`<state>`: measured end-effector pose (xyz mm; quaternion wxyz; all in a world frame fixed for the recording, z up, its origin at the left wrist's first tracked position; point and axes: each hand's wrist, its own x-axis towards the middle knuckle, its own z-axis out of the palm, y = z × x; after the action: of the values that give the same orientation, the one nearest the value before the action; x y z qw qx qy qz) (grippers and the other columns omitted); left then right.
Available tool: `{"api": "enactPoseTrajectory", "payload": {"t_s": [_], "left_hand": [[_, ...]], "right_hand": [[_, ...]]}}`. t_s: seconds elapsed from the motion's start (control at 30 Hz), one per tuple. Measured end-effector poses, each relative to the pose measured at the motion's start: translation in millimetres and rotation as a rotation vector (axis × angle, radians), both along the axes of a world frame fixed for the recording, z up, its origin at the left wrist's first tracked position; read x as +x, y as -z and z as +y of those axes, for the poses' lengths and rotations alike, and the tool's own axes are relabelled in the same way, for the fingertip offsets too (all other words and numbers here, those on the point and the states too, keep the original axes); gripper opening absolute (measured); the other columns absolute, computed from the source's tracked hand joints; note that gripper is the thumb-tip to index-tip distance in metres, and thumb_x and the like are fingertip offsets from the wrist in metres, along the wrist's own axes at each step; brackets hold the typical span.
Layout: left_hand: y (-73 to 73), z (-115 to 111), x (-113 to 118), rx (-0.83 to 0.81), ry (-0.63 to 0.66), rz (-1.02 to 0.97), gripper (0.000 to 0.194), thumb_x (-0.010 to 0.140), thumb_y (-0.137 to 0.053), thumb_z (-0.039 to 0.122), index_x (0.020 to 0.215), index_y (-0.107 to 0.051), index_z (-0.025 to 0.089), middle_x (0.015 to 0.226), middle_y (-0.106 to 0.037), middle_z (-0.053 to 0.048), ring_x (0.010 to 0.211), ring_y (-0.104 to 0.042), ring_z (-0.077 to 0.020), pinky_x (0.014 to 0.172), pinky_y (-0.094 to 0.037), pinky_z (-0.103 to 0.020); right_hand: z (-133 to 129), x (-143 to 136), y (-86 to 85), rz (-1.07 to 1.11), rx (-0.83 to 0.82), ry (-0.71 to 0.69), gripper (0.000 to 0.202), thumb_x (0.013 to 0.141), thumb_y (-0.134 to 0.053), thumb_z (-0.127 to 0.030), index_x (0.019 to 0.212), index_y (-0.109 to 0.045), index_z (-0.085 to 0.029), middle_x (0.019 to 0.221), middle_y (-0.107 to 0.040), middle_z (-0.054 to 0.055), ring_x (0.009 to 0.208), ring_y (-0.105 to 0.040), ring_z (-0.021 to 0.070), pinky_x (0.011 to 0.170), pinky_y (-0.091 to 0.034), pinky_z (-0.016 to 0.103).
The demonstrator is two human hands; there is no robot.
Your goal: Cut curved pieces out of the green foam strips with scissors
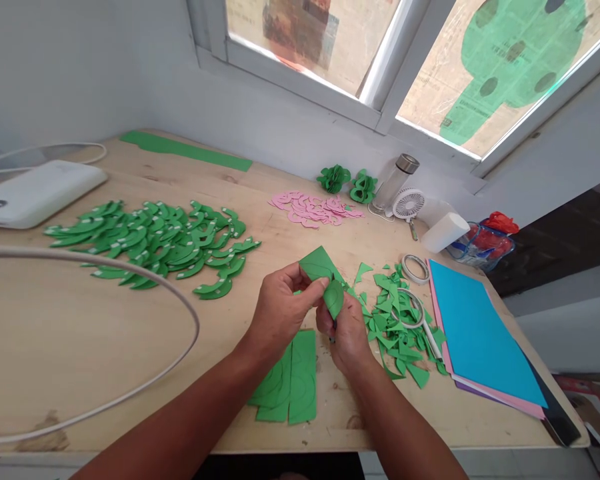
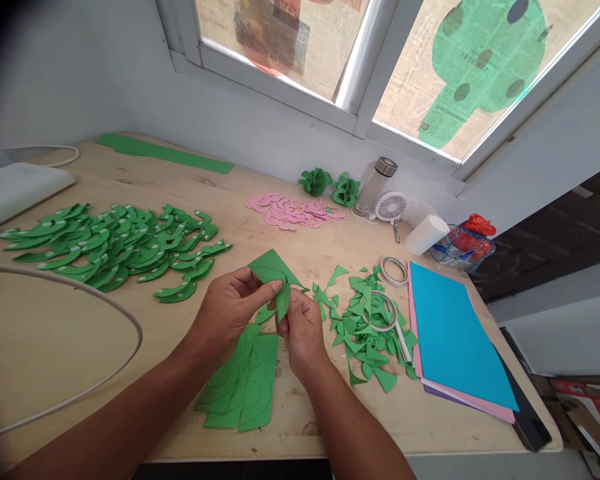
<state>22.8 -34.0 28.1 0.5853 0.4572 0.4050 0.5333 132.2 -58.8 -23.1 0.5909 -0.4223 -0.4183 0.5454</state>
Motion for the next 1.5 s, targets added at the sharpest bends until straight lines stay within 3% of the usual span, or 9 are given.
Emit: {"api": "enactPoseTrajectory", "payload": {"t_s": [0.53, 0.93, 1.17, 1.33, 1.5], "left_hand": [[-0.5, -0.5, 0.4, -0.011, 0.038, -0.023, 0.013, 0.074, -0.065, 0.021, 0.063, -0.061, 0.018, 0.046, -0.06, 0.005, 0.045, -0.057, -0.0128, 0.055, -0.049, -0.025], [-1.3, -0.4, 0.0, -0.035, 0.025, -0.016, 0.009, 0.071, -0.068, 0.023, 0.064, -0.065, 0.018, 0.054, -0.065, 0.002, 0.053, -0.06, -0.0148, 0.059, -0.05, -0.027], [0.5, 0.3, -1.1, -0.036, 0.013, 0.007, 0.01, 0.069, -0.07, 0.025, 0.066, -0.066, 0.016, 0.06, -0.065, 0.0, 0.061, -0.06, -0.0148, 0.063, -0.047, -0.026], [0.4, 0.7, -1.1, -0.049, 0.023, 0.003, 0.012, 0.069, -0.07, 0.026, 0.066, -0.065, 0.016, 0.059, -0.063, 0.001, 0.061, -0.059, -0.0151, 0.062, -0.047, -0.027], [-0.9, 0.5, -1.0, -0.06, 0.028, -0.003, 0.012, 0.068, -0.071, 0.027, 0.067, -0.066, 0.016, 0.06, -0.063, 0.001, 0.062, -0.059, -0.0153, 0.062, -0.047, -0.027]], "right_hand": [[-1.5, -2.0, -0.3, -0.014, -0.023, 0.028, 0.042, 0.089, -0.054, -0.045, 0.056, -0.045, -0.02, 0.043, -0.036, -0.007, 0.04, -0.027, 0.0077, 0.041, -0.019, 0.023], [-1.3, -3.0, -0.2, -0.059, -0.03, 0.064, 0.05, 0.083, -0.052, -0.065, 0.062, -0.051, -0.02, 0.041, -0.035, -0.008, 0.038, -0.026, 0.0083, 0.04, -0.018, 0.024], [-0.5, -4.5, -0.3, -0.061, -0.06, 0.089, 0.052, 0.081, -0.053, -0.067, 0.059, -0.049, -0.02, 0.04, -0.034, -0.008, 0.037, -0.025, 0.008, 0.04, -0.017, 0.024], [-0.6, -5.6, -0.4, -0.039, -0.062, 0.107, 0.048, 0.082, -0.055, -0.06, 0.057, -0.045, -0.021, 0.04, -0.034, -0.008, 0.037, -0.026, 0.0078, 0.039, -0.017, 0.024], [-1.3, -6.9, -3.9, -0.072, -0.078, 0.124, 0.046, 0.082, -0.055, -0.059, 0.058, -0.049, -0.02, 0.039, -0.034, -0.008, 0.036, -0.027, 0.0081, 0.038, -0.019, 0.023]]}}
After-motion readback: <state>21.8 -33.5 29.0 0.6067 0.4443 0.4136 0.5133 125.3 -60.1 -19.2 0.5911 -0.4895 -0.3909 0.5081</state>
